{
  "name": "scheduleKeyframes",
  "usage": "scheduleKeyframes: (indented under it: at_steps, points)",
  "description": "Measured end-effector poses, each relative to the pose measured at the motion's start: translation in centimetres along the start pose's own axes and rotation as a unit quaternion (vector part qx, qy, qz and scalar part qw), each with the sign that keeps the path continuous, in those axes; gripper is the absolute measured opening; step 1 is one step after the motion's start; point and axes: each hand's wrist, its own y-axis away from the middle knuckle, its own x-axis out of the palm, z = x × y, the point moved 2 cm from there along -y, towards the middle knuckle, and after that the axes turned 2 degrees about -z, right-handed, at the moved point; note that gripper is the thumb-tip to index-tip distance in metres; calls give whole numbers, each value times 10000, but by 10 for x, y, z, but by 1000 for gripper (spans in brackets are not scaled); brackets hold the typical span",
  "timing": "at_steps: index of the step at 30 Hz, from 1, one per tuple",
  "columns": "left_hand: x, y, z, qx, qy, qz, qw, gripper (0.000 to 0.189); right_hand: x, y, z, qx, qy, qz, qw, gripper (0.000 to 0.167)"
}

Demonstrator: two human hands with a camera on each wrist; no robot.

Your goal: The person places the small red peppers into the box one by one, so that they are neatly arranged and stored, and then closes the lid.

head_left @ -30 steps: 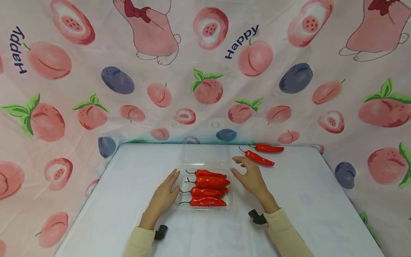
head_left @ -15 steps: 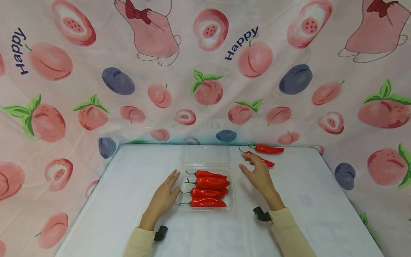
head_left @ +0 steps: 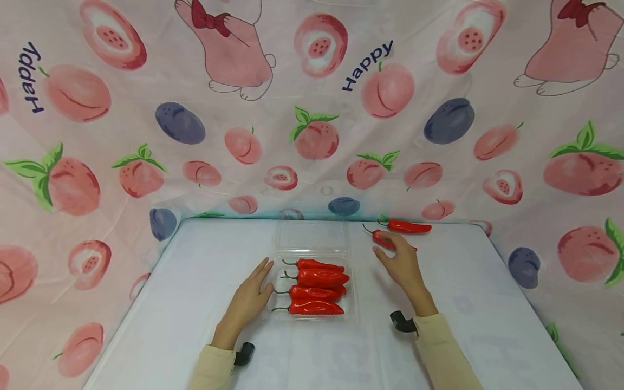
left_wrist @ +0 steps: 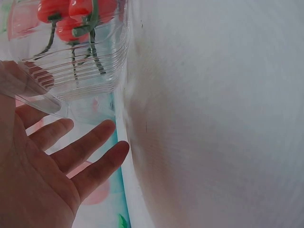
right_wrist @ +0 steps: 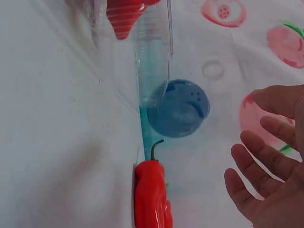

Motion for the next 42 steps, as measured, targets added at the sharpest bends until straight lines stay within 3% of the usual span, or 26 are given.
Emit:
scheduleKeyframes:
  at_steps: [24, 38, 42]
  points:
    - [1, 0, -1, 49, -90, -86, 9999, 56, -19, -6, -42, 989, 440, 94, 9941, 47]
    - [-1, 0, -4, -3, -89, -9, 10000, 57, -19, -6, -73, 1206, 656, 435, 9896, 53]
    - [-2, 1, -4, -17, -78, -5, 10000, 57, -19, -6, -82, 1454, 685, 566, 9854, 55]
